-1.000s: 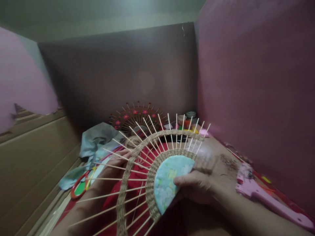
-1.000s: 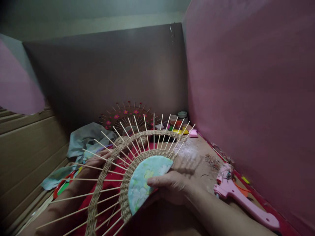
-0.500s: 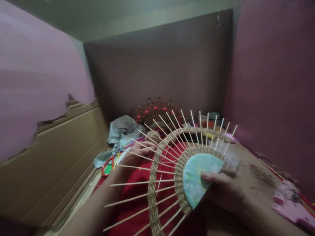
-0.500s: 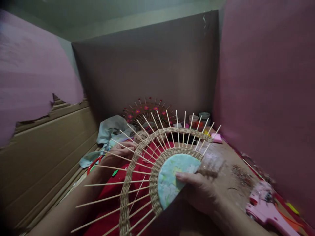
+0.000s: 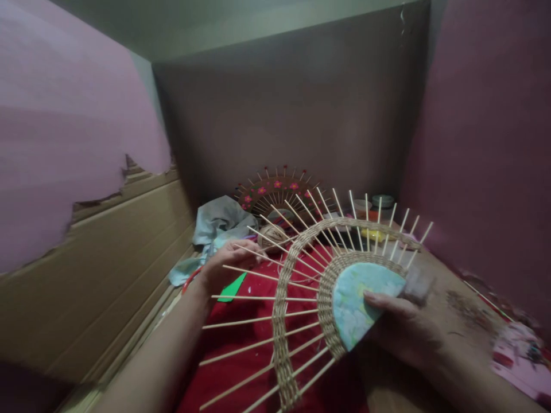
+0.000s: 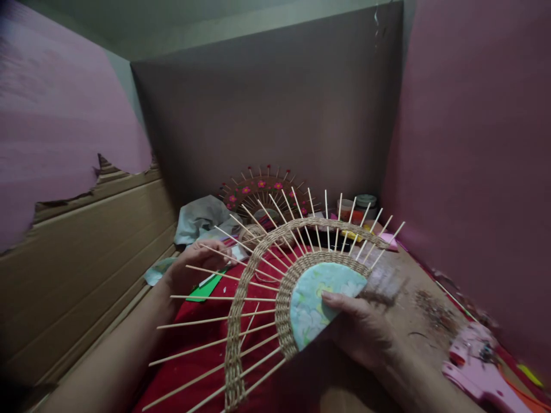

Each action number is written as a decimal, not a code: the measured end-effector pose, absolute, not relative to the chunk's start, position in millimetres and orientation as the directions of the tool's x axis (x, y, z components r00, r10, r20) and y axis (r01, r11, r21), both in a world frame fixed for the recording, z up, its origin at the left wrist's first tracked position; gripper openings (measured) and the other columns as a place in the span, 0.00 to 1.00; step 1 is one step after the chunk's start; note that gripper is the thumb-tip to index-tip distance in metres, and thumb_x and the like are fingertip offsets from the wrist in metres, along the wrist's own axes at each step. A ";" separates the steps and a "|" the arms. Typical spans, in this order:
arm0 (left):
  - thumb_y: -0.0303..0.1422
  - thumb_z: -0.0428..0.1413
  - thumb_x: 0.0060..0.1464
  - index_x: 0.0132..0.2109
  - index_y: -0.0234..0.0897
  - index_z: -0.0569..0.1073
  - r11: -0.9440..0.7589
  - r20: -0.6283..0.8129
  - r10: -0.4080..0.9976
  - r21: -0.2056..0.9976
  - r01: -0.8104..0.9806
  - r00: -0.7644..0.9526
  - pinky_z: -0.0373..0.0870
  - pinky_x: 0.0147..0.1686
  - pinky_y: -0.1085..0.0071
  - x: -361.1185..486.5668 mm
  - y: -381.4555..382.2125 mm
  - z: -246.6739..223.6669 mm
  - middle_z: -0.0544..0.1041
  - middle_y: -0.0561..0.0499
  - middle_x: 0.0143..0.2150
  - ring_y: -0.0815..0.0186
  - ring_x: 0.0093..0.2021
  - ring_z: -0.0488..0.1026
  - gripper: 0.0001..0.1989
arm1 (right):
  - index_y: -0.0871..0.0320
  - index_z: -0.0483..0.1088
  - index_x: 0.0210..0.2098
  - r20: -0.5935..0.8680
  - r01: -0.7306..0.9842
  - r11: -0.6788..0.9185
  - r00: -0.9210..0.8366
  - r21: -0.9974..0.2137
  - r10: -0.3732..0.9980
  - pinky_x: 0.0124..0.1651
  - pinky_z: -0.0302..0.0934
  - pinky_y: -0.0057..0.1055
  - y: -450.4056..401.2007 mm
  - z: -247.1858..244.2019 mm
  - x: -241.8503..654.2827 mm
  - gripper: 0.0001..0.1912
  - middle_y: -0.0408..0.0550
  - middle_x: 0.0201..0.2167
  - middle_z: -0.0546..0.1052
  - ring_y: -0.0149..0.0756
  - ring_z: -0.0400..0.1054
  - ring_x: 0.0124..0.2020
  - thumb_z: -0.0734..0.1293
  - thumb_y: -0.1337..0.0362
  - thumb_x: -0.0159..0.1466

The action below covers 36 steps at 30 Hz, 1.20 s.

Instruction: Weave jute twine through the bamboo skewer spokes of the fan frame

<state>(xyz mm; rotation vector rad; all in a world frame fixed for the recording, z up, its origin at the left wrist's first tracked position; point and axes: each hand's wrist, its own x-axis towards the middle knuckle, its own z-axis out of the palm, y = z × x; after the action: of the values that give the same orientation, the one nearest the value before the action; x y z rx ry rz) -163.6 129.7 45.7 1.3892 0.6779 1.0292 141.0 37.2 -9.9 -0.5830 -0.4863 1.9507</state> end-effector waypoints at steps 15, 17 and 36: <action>0.29 0.62 0.43 0.27 0.31 0.71 -0.051 0.058 0.962 0.998 -0.030 0.266 0.58 0.22 0.80 -186.0 126.6 60.2 0.68 0.54 0.22 0.76 0.21 0.63 0.07 | 0.61 0.73 0.34 -0.249 -0.729 -0.383 -0.291 -0.568 0.924 0.48 0.64 0.44 38.2 -2.3 138.8 0.09 0.49 0.30 0.79 0.40 0.73 0.33 0.68 0.74 0.53; 0.30 0.61 0.45 0.28 0.31 0.71 -0.071 0.070 0.967 0.997 -0.004 0.243 0.57 0.22 0.80 -183.5 124.9 62.3 0.67 0.54 0.22 0.76 0.22 0.63 0.07 | 0.61 0.73 0.33 -0.249 -0.733 -0.375 -0.281 -0.568 0.927 0.48 0.64 0.45 38.1 -1.0 138.5 0.08 0.49 0.30 0.79 0.40 0.73 0.33 0.67 0.74 0.53; 0.30 0.61 0.41 0.23 0.32 0.70 -0.075 0.055 0.950 0.996 0.051 0.306 0.48 0.18 0.79 -187.4 130.7 56.8 0.62 0.57 0.18 0.78 0.18 0.55 0.08 | 0.61 0.72 0.34 -0.199 -0.746 -0.355 -0.295 -0.564 0.935 0.48 0.63 0.44 34.5 4.1 136.4 0.07 0.49 0.30 0.78 0.41 0.73 0.34 0.66 0.72 0.55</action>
<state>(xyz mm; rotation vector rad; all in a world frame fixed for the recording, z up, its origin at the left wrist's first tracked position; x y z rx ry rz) -187.4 130.7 56.8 1.4332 0.9888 0.9928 136.4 34.5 4.1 -0.6058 -0.4420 1.8636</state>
